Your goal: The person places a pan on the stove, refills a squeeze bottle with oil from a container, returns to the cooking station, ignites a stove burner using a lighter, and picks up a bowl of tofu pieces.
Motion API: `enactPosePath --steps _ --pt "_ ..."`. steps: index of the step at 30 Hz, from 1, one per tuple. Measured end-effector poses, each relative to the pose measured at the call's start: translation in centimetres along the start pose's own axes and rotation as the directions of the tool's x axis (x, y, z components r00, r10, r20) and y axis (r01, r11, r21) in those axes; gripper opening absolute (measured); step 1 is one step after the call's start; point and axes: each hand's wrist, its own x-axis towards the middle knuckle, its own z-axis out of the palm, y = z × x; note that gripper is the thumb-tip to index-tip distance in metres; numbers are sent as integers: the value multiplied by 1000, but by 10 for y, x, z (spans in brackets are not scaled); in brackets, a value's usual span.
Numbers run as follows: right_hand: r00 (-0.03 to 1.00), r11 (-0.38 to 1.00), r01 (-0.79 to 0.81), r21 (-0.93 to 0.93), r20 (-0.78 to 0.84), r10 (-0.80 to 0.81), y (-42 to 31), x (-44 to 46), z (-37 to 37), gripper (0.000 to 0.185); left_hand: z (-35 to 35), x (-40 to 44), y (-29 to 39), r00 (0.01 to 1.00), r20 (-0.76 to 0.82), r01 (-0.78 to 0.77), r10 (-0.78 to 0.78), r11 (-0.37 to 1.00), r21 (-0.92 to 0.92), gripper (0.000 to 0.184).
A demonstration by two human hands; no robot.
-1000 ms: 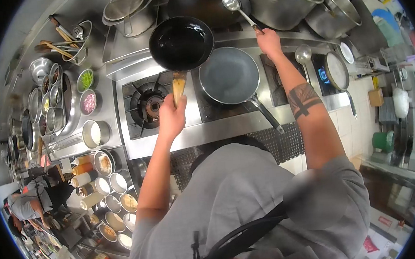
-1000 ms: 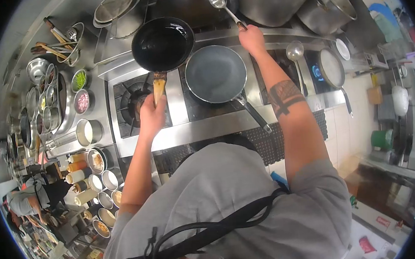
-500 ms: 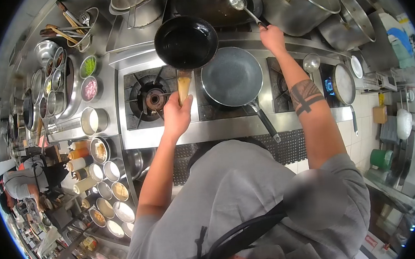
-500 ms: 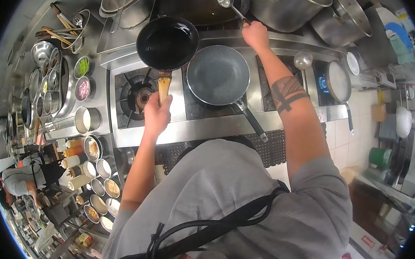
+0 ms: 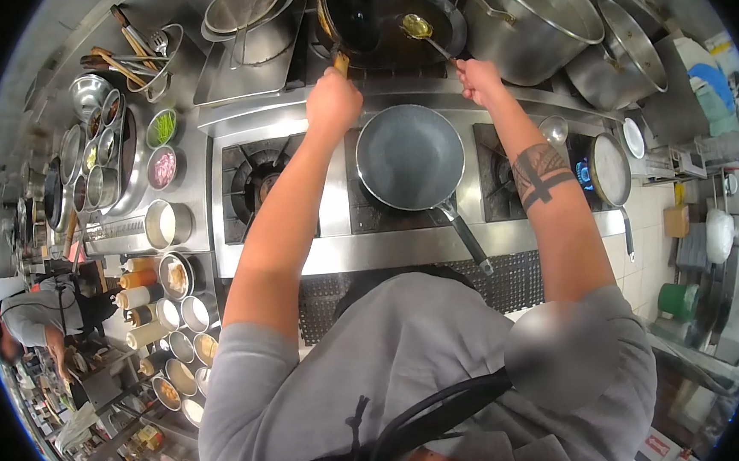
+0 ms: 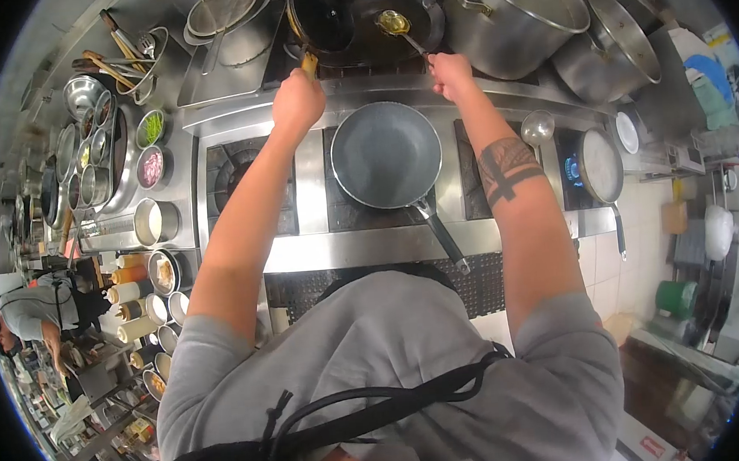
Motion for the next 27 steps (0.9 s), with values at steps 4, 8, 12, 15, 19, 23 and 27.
enactPosePath --steps 4,8,12,15,19,23,27 --pt "999 999 31 6 18 -32 -9 -8 -6 22 25 35 -9 1000 9 0 1 999 -46 34" --pt "989 991 133 -27 62 -131 -26 -12 -10 25 43 51 -7 1000 21 -9 12 989 -145 34" --pt "981 977 174 -120 113 -160 -49 -23 -1 28 52 52 8 999 13 44 -42 946 -320 36" --pt "949 832 302 -466 62 -310 -54 -30 9 29 52 49 21 977 174 192 -121 853 -486 35" --pt "700 351 495 -795 125 -703 -53 -45 11 29 53 47 27 970 204 231 -133 768 -597 32" --pt "662 397 467 -790 15 -749 -46 -46 3 30 46 41 27 964 220 260 -151 719 -644 32" --pt "738 417 353 -837 -24 -674 -22 -16 -9 33 44 40 19 969 198 242 -145 707 -665 32"
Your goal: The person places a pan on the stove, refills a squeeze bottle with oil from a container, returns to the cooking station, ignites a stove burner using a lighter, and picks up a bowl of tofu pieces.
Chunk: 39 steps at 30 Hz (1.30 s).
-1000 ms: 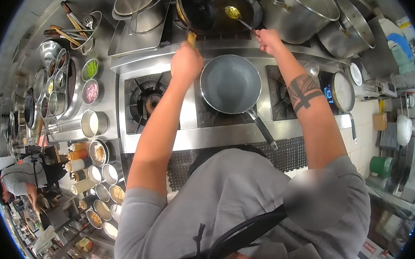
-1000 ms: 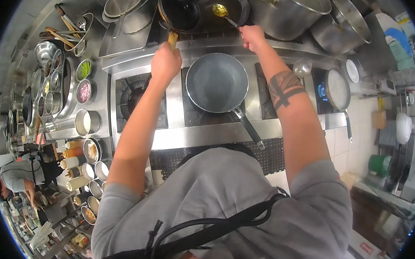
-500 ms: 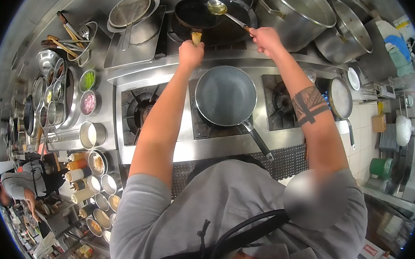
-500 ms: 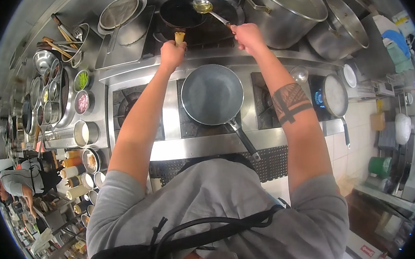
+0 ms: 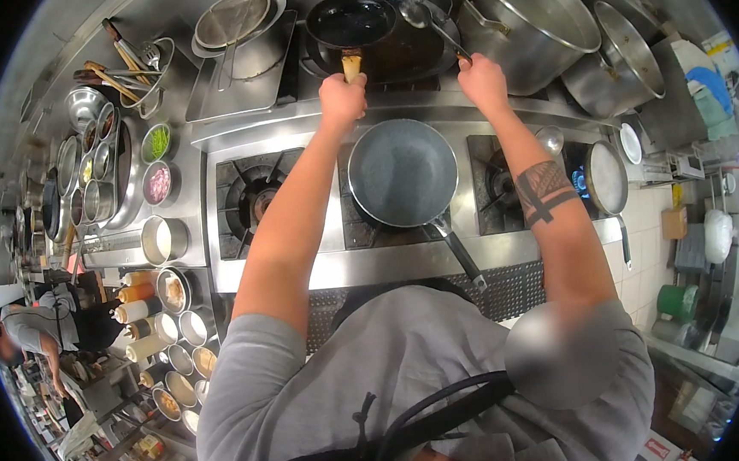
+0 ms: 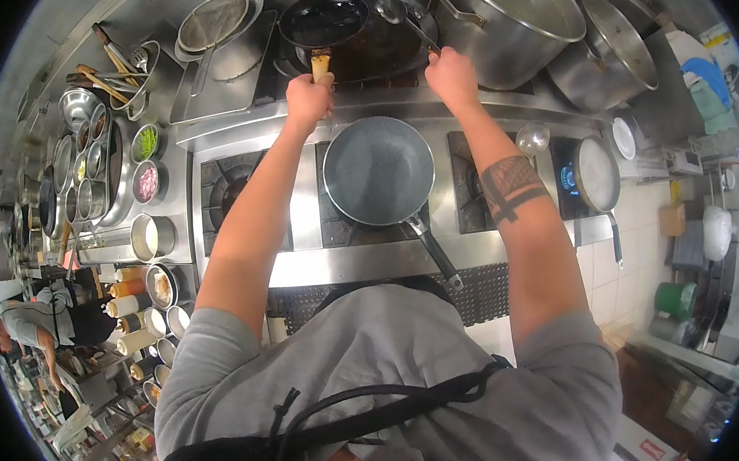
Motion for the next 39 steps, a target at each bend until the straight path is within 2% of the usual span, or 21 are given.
enactPosePath --steps 3,5,6,7,8,9,11,13,15,17,21,23,24,26,27,28,29,33,35,37,39 --pt "998 993 -8 -118 64 16 4 -2 11 35 -6 2 -3 999 -27 -23 24 999 32 32" --pt "917 950 -306 59 287 277 -4 -2 16 33 -11 -1 -3 997 -63 -47 53 995 83 32" --pt "916 950 -305 59 290 276 3 2 26 33 -14 -2 -1 997 -64 -45 50 995 84 32" --pt "851 815 -480 324 397 344 9 6 36 30 -18 -3 1 994 -80 -63 76 984 164 32" --pt "776 576 -622 530 515 364 7 6 38 27 -21 -3 -1 990 -92 -79 105 967 244 32" --pt "776 576 -623 529 516 364 7 5 38 27 -22 -2 -3 990 -92 -78 104 967 244 32" --pt "740 415 -673 613 570 358 4 5 32 22 -25 4 -11 990 -114 -53 85 965 256 35" --pt "761 421 -648 635 557 332 0 8 24 22 -23 24 -41 979 -144 -96 144 950 298 37" --pt "784 427 -621 658 541 306 -6 11 13 22 -23 22 -37 964 -171 -138 205 931 339 39" --pt "809 468 -584 663 521 272 -14 17 1 23 -22 18 -30 986 -116 -76 118 945 317 41" --pt "833 515 -544 662 501 235 -36 21 -18 24 -9 21 -30 986 -113 -83 119 955 285 34" --pt "880 693 -427 581 443 171 -46 22 -19 27 -4 15 -19 999 -39 1 4 992 123 34" --pt "881 694 -426 581 440 173 -60 16 -27 27 -2 15 -17 999 -36 -2 6 993 121 34" --pt "929 949 -216 230 349 127 -83 2 -42 31 1 14 -13 1000 1 4 -4 996 89 32" --pt "929 949 -217 230 348 128 -78 2 -36 31 3 13 -10 1000 3 3 -3 996 89 32" --pt "983 992 -14 125 181 -9 -68 2 -24 31 4 11 -8 1000 5 14 -14 999 35 31" --pt "985 985 172 -14 30 -171 -67 0 -23 32 5 9 -6 1000 8 25 -24 1000 -18 30" --pt "992 990 123 66 -21 -122 -53 -4 -25 30 2 5 -3 1000 -8 29 -29 998 -49 29" --pt "998 998 53 -24 -28 -54 -34 0 -13 30 -2 3 -2 1000 0 7 -7 1000 -3 29" --pt "998 997 58 -44 -27 -59 -19 0 0 30 -6 2 -2 1000 -4 8 -8 1000 14 30" --pt "1000 998 -16 -68 19 17 -9 -2 11 31 -8 1 -3 1000 -6 6 -6 1000 30 30"
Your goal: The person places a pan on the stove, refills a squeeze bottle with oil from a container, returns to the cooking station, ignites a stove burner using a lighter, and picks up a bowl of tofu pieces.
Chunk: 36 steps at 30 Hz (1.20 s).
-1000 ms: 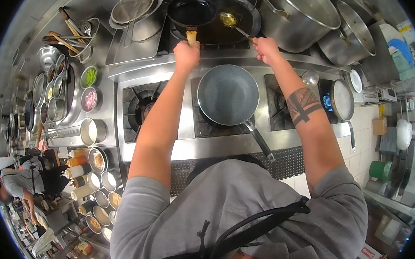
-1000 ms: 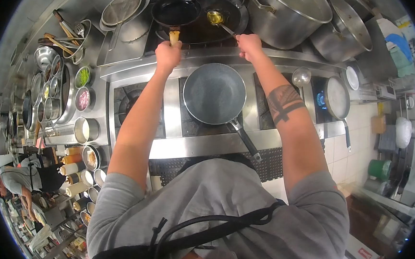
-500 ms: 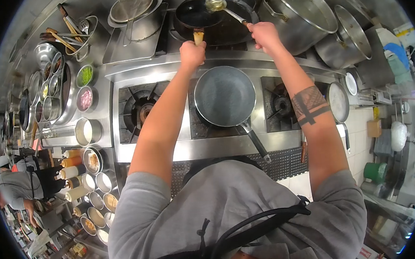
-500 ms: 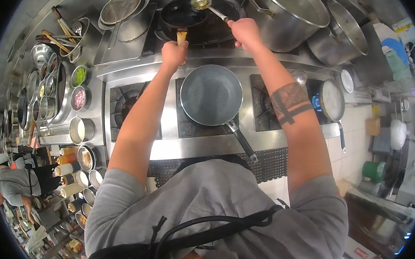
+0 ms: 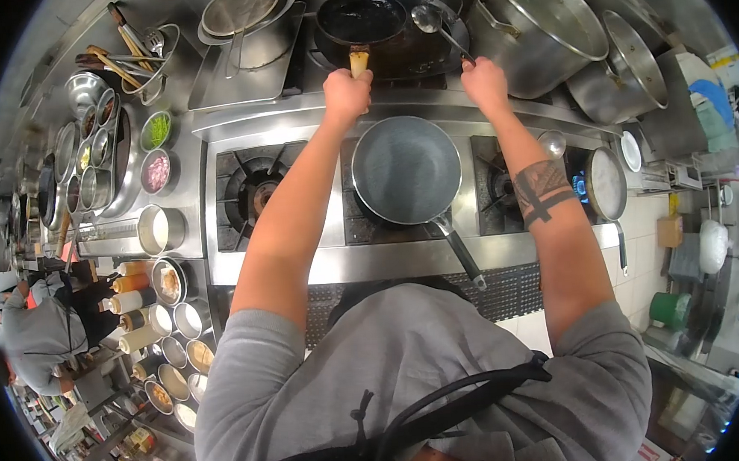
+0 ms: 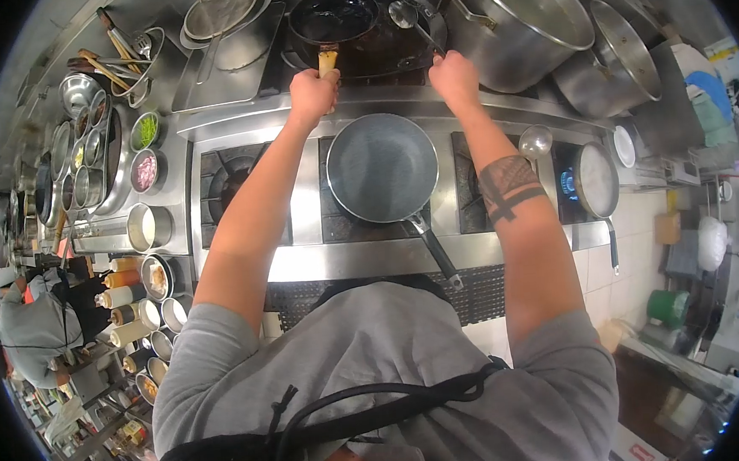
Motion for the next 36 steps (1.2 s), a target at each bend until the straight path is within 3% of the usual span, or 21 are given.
enactPosePath --steps 4,6,7,9,13,18,22,24,25,27,28,30,33,36 --pt "979 980 -171 106 130 156 6 -1 23 32 -7 0 -2 999 -40 -1 3 999 37 32" --pt "865 756 -487 436 359 350 1 -2 24 31 -10 3 -6 999 -44 -13 16 998 64 32" --pt "864 755 -489 436 360 352 3 -1 24 31 -11 4 -8 997 -62 -38 44 995 93 32" --pt "776 414 -629 658 565 280 11 4 26 28 -12 2 -7 994 -78 -61 70 991 120 32" --pt "775 394 -630 669 573 267 3 9 5 26 -13 2 -10 992 -109 -48 61 991 123 31" --pt "827 437 -547 714 542 149 -27 15 -36 26 -5 13 -20 996 -81 -33 46 988 153 31" --pt "848 521 -498 694 514 125 -52 13 -47 26 7 12 -15 1000 -21 -8 8 1000 11 33" --pt "912 736 -350 580 389 128 -67 3 -49 26 10 6 -8 1000 -3 4 -4 1000 -30 34" --pt "913 735 -351 581 386 131 -73 -4 -53 26 10 4 -6 1000 12 14 -14 1000 -24 32" --pt "962 929 -167 330 259 81 -86 -24 -65 27 9 -4 1 999 29 23 -22 1000 -15 30" --pt "963 927 -170 333 257 84 -81 -29 -60 27 7 -8 4 1000 25 -6 6 1000 0 30" --pt "982 974 184 134 -79 -174 -61 -43 -43 28 3 -16 6 999 31 -38 38 999 22 30" --pt "964 961 202 190 -214 -160 -39 -75 -30 30 0 -36 8 995 48 -90 89 996 17 31" --pt "960 947 207 246 -238 -148 -13 -114 -8 33 -4 -71 18 991 107 -84 82 996 12 30"
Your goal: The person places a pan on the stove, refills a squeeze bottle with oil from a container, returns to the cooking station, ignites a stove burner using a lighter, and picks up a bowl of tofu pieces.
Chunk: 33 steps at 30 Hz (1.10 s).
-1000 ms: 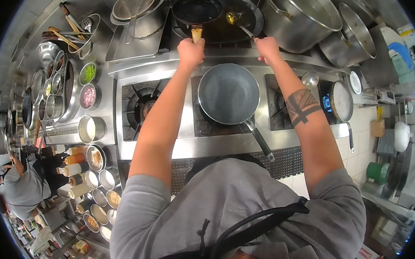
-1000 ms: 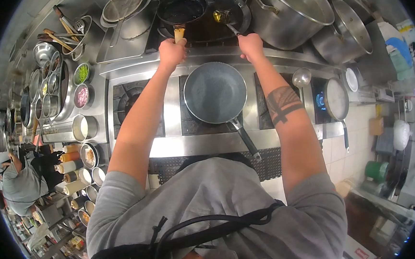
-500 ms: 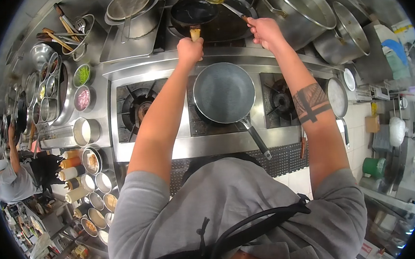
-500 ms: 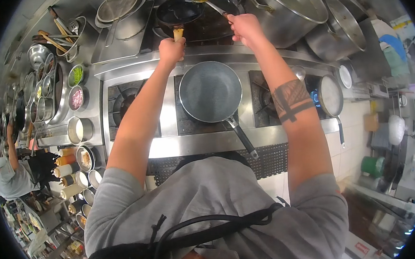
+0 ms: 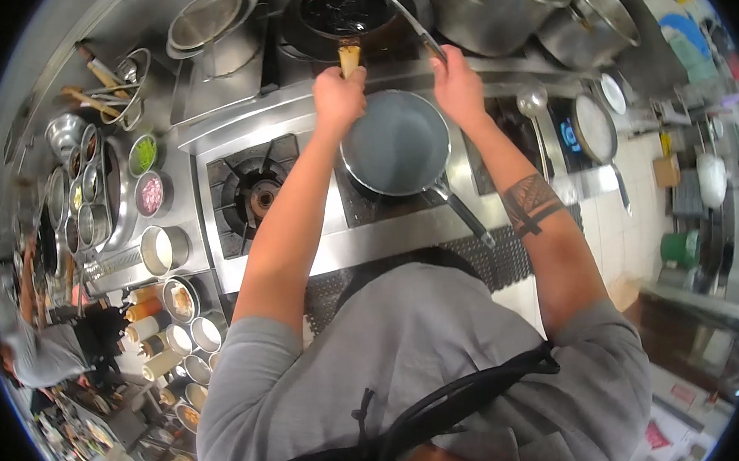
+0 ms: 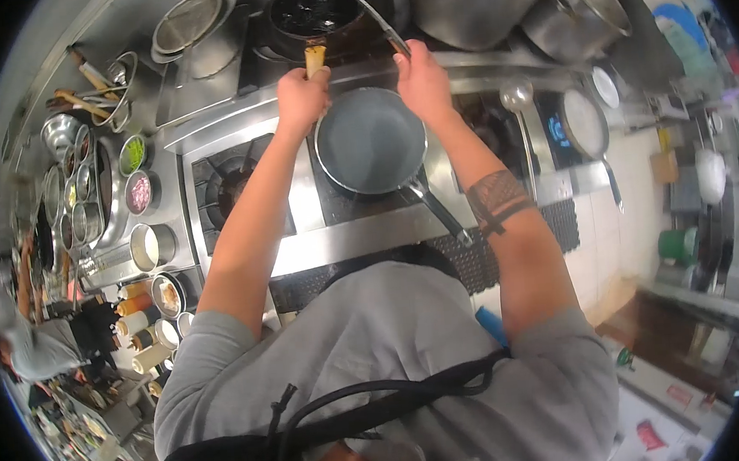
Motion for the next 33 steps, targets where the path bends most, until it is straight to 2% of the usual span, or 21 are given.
enactPosePath --steps 2,5,7,8,10,11,16,17,18,19,20,22,24,26,27,29,33 --pt "1000 999 15 -46 -7 -15 18 -30 1 34 8 -19 -2 997 18 71 -70 996 -59 30" --pt "998 997 -66 44 -11 66 24 -70 -19 36 25 -47 -10 997 71 45 -41 997 -59 30" --pt "993 994 47 101 -112 -36 40 -95 -25 36 37 -70 -7 997 51 51 -50 999 -18 32" --pt "994 993 50 109 -107 -38 41 -107 -37 36 45 -82 -12 998 42 54 -53 998 -15 32" --pt "994 970 -105 218 14 104 45 -121 -65 36 65 -99 -24 999 32 23 -25 998 58 34" --pt "996 978 -53 203 -57 66 65 -133 -60 37 74 -111 -23 1000 15 23 -24 998 62 34" --pt "996 955 -92 282 41 84 109 -161 -113 36 132 -164 -30 993 -68 98 -94 993 60 36" --pt "938 813 -346 468 196 286 106 -163 -134 35 143 -171 -34 991 -82 112 -107 992 60 36" --pt "819 583 -574 576 383 428 109 -166 -148 34 154 -178 -37 989 -98 115 -111 993 37 36" --pt "818 458 -559 691 369 442 118 -172 -152 32 163 -185 -40 987 -114 118 -116 993 12 36" --pt "816 459 -566 684 386 431 128 -177 -159 32 171 -193 -38 983 -130 130 -128 991 7 36" --pt "737 184 -625 758 495 461 146 -185 -177 28 184 -208 -34 970 -118 204 -213 975 -85 35" --pt "696 158 -660 734 519 497 159 -191 -184 26 193 -220 -39 962 -171 202 -211 977 -71 34" --pt "610 107 -720 686 551 569 182 -204 -176 27 196 -228 -47 954 -221 198 -203 979 -48 33" --pt "607 104 -727 679 564 559 192 -210 -166 27 196 -233 -52 955 -234 183 -183 983 -22 32" --pt "506 146 -810 568 554 661 213 -221 -139 27 195 -244 -57 950 -260 179 -171 984 7 31" --pt "503 132 -817 561 583 638 246 -243 -75 30 186 -273 -55 924 -268 251 -272 962 -110 31"
